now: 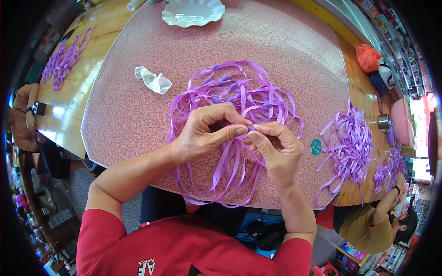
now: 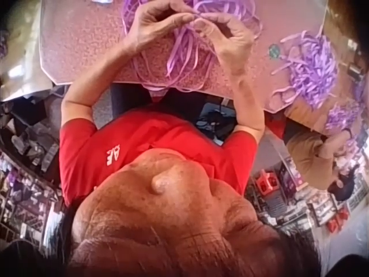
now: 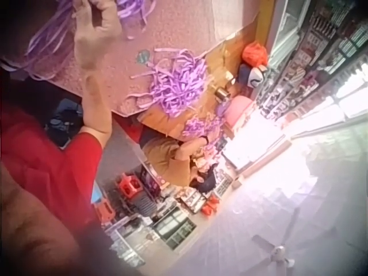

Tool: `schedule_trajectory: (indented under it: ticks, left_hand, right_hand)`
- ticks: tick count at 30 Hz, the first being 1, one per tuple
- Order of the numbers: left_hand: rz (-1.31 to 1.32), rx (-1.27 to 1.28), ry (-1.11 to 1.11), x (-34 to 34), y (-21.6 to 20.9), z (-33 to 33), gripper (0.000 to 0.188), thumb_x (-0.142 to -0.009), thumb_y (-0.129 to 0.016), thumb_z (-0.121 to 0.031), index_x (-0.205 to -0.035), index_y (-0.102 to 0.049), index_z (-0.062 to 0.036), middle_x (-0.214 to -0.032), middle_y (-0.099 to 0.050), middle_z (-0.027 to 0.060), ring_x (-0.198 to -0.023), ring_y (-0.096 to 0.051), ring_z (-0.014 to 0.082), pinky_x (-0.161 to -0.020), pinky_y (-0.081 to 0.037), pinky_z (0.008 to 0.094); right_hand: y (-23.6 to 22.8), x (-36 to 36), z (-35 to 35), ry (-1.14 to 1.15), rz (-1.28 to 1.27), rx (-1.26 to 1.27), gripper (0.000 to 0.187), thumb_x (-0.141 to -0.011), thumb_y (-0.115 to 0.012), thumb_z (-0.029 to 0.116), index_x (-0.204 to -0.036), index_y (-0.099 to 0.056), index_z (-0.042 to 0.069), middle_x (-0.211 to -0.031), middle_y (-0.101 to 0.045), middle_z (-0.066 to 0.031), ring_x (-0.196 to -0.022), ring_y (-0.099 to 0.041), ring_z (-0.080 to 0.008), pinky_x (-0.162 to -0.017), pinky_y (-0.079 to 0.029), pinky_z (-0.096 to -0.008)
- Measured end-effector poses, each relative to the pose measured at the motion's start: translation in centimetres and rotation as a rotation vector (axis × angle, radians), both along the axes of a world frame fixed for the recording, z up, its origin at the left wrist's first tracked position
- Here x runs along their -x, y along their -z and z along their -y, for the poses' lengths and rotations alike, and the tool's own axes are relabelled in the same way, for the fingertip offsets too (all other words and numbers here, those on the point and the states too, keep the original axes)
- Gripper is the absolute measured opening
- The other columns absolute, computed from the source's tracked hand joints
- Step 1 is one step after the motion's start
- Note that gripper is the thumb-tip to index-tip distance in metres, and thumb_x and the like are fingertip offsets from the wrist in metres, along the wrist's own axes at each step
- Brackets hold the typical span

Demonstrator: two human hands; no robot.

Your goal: Braiding several strands of purple ribbon together into a decorative cord or item.

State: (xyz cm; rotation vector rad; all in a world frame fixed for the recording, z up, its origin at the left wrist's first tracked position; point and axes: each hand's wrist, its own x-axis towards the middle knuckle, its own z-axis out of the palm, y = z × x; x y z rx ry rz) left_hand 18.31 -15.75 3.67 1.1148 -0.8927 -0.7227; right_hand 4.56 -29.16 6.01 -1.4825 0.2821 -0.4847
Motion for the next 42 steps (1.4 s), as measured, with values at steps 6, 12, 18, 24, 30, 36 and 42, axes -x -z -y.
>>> schedule_trajectory:
  ticks: [6,12,18,24,30,36,42]
  left_hand:
    - [0.111,0.043,-0.055,0.1,-0.5,0.1,0.01,-0.09,-0.064,-0.003,-0.099,-0.066,0.0013,-0.092,-0.064,0.0055,-0.085,-0.061,0.0081,-0.071,-0.049,0.0229]
    - [0.516,0.108,-0.202,-0.1,-0.8,0.1,0.014,-0.081,-0.07,0.002,-0.094,-0.066,-0.0008,-0.083,-0.066,0.0098,-0.072,-0.063,0.0167,-0.062,-0.048,0.0274]
    - [0.609,0.136,-0.232,0.1,-0.8,0.1,0.018,-0.077,-0.071,0.006,-0.092,-0.064,-0.0006,-0.082,-0.066,0.0112,-0.071,-0.064,0.0196,-0.059,-0.049,0.0291]
    - [0.638,0.168,-0.194,0.1,-1.0,0.1,0.019,-0.077,-0.071,0.006,-0.093,-0.063,0.0002,-0.083,-0.066,0.012,-0.072,-0.065,0.0208,-0.059,-0.05,0.0287]
    - [0.665,0.178,-0.192,0.0,-1.0,0.1,0.021,-0.077,-0.072,0.006,-0.095,-0.063,0.0,-0.083,-0.066,0.0118,-0.073,-0.065,0.0217,-0.06,-0.051,0.0294]
    - [0.476,-0.021,-0.118,0.8,-1.1,-0.1,0.022,-0.085,-0.068,0.0,-0.105,-0.06,-0.0002,-0.094,-0.061,0.0107,-0.088,-0.063,0.0168,-0.071,-0.051,0.0268]
    - [0.115,-0.001,-0.018,0.6,-0.1,0.0,0.021,-0.095,-0.06,-0.012,-0.109,-0.051,0.0007,-0.089,-0.059,0.0088,-0.081,-0.059,0.0107,-0.067,-0.049,0.0276]
  right_hand:
    - [0.1,0.0,-0.3,0.003,0.049,-0.042,0.013,-0.087,-0.064,-0.004,-0.1,-0.064,-0.003,-0.092,-0.064,-0.012,-0.072,-0.066,-0.0145,-0.062,-0.054,-0.023]
    - [0.2,-0.2,-0.2,-0.039,0.021,-0.16,0.011,-0.091,-0.061,0.0,-0.1,-0.064,-0.003,-0.085,-0.065,-0.0118,-0.066,-0.063,-0.0131,-0.066,-0.058,-0.029]
    - [0.0,0.0,0.4,-0.135,-0.052,-0.457,0.011,-0.092,-0.061,0.007,-0.097,-0.065,-0.002,-0.08,-0.065,-0.0104,-0.063,-0.061,-0.011,-0.069,-0.061,-0.0374]
    - [0.2,-0.1,1.1,-0.263,-0.132,-0.773,0.013,-0.095,-0.059,0.014,-0.093,-0.063,0.002,-0.077,-0.063,-0.0073,-0.06,-0.058,-0.0098,-0.062,-0.062,-0.0411]
    - [-0.5,-0.3,0.7,-0.296,-0.157,-0.779,0.017,-0.095,-0.059,0.016,-0.101,-0.063,0.0,-0.079,-0.063,-0.0074,-0.063,-0.057,-0.0095,-0.059,-0.062,-0.0389]
    - [0.0,-0.1,-0.1,-0.115,-0.114,-0.428,0.016,-0.095,-0.058,0.011,-0.103,-0.062,-0.002,-0.08,-0.062,-0.0064,-0.064,-0.057,-0.0078,-0.06,-0.06,-0.0308]
    - [0.0,-0.2,-0.7,0.004,-0.021,-0.09,0.012,-0.092,-0.058,0.001,-0.102,-0.062,-0.004,-0.082,-0.062,-0.0059,-0.07,-0.061,-0.0085,-0.063,-0.058,-0.0259]
